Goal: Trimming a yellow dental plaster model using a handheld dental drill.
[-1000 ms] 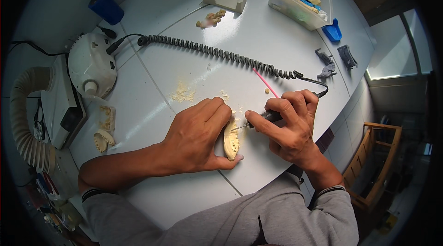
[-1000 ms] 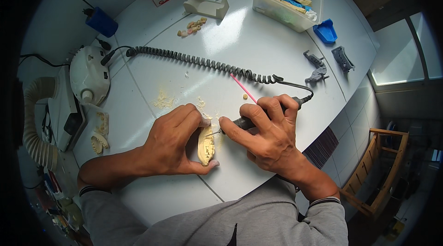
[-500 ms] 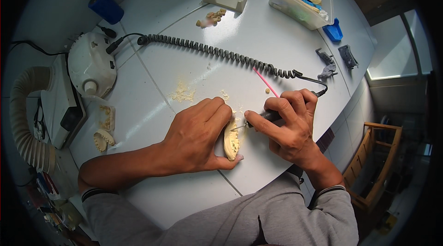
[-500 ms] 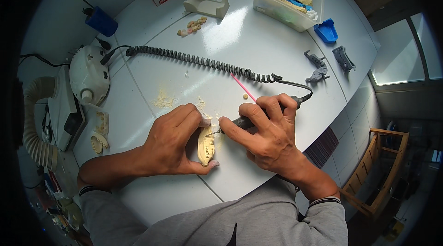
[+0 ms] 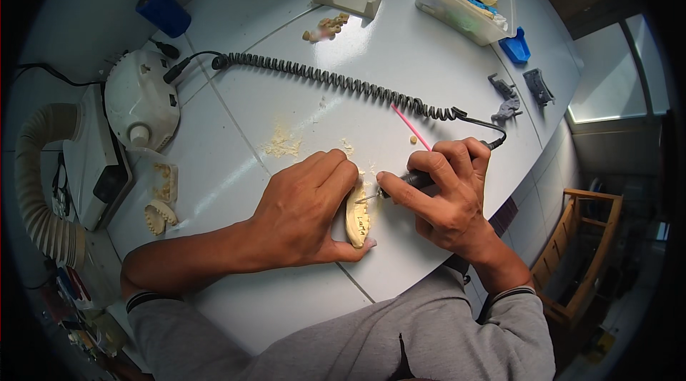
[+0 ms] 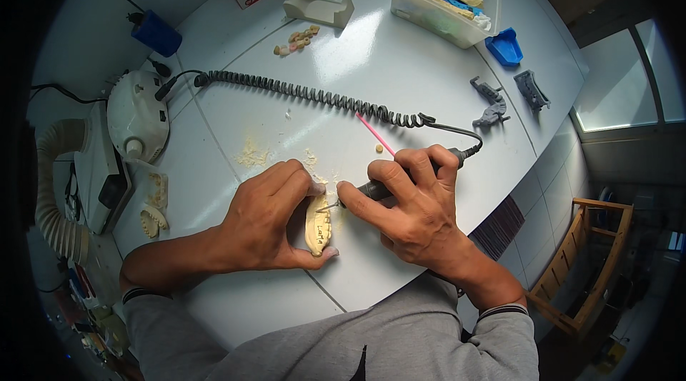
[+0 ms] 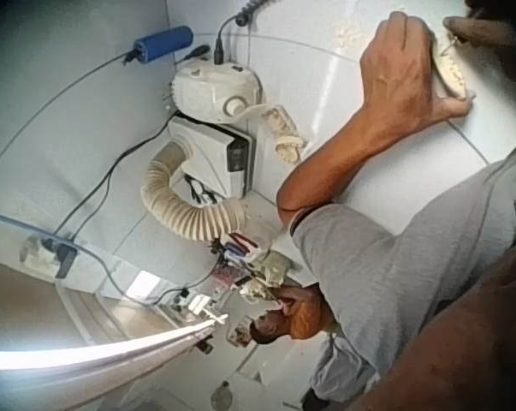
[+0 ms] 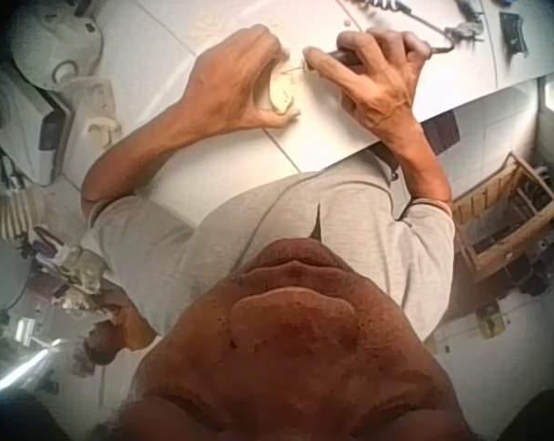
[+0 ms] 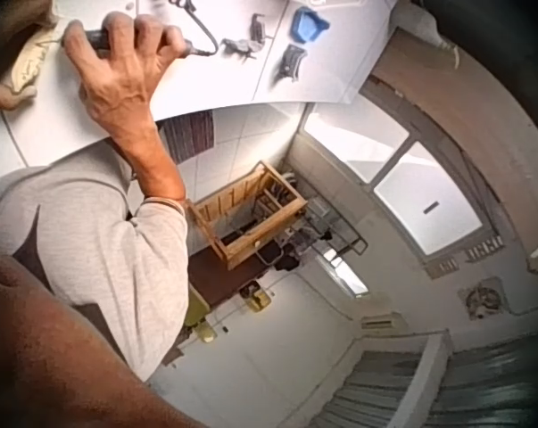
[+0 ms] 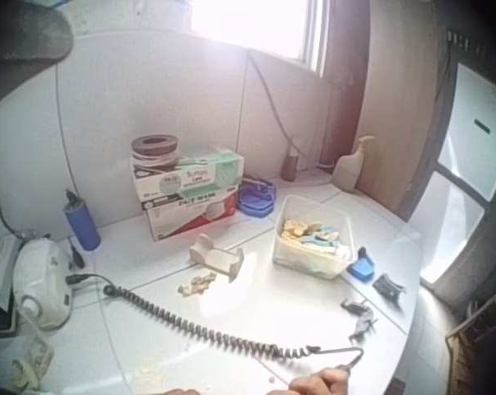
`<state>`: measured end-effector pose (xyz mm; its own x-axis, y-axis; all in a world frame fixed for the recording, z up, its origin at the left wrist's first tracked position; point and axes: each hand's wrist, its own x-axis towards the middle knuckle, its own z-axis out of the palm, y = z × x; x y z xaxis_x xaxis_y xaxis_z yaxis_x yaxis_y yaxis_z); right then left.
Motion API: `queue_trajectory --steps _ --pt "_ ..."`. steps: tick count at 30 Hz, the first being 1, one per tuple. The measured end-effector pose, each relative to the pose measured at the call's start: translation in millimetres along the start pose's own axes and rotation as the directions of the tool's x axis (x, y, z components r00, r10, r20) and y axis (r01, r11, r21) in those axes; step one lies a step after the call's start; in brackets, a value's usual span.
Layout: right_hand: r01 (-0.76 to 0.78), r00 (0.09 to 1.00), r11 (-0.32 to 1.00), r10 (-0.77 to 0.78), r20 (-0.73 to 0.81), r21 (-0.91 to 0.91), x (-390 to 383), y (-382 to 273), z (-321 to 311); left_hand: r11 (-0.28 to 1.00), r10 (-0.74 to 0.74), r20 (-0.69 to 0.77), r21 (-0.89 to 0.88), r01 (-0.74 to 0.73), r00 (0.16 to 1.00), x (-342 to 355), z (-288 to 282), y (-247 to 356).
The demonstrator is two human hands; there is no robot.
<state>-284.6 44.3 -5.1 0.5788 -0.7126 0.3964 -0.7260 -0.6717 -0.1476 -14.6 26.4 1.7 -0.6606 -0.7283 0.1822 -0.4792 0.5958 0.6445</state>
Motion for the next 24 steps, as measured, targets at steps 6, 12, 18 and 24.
queue_trajectory --steps 6,12,18,24 --pt "-0.01 1.0 1.0 0.01 -0.001 0.011 0.7 -0.1 -0.2 1.0 -0.006 0.007 0.006 0.006 1.0 -0.7 0.4 -0.5" --pt "-0.027 1.0 1.0 0.027 -0.011 0.011 1.6 -1.8 -1.9 1.0 -0.003 0.006 0.011 0.003 1.0 -0.5 0.0 -0.3" --pt "-0.022 1.0 1.0 0.022 -0.002 0.017 0.8 -0.9 -0.6 1.0 -0.009 0.004 0.005 0.009 1.0 -0.5 0.8 -0.2" --pt "-0.023 1.0 1.0 0.023 -0.003 0.015 1.6 -1.8 -1.8 1.0 -0.014 0.004 0.001 0.014 1.0 -0.1 0.3 0.7"
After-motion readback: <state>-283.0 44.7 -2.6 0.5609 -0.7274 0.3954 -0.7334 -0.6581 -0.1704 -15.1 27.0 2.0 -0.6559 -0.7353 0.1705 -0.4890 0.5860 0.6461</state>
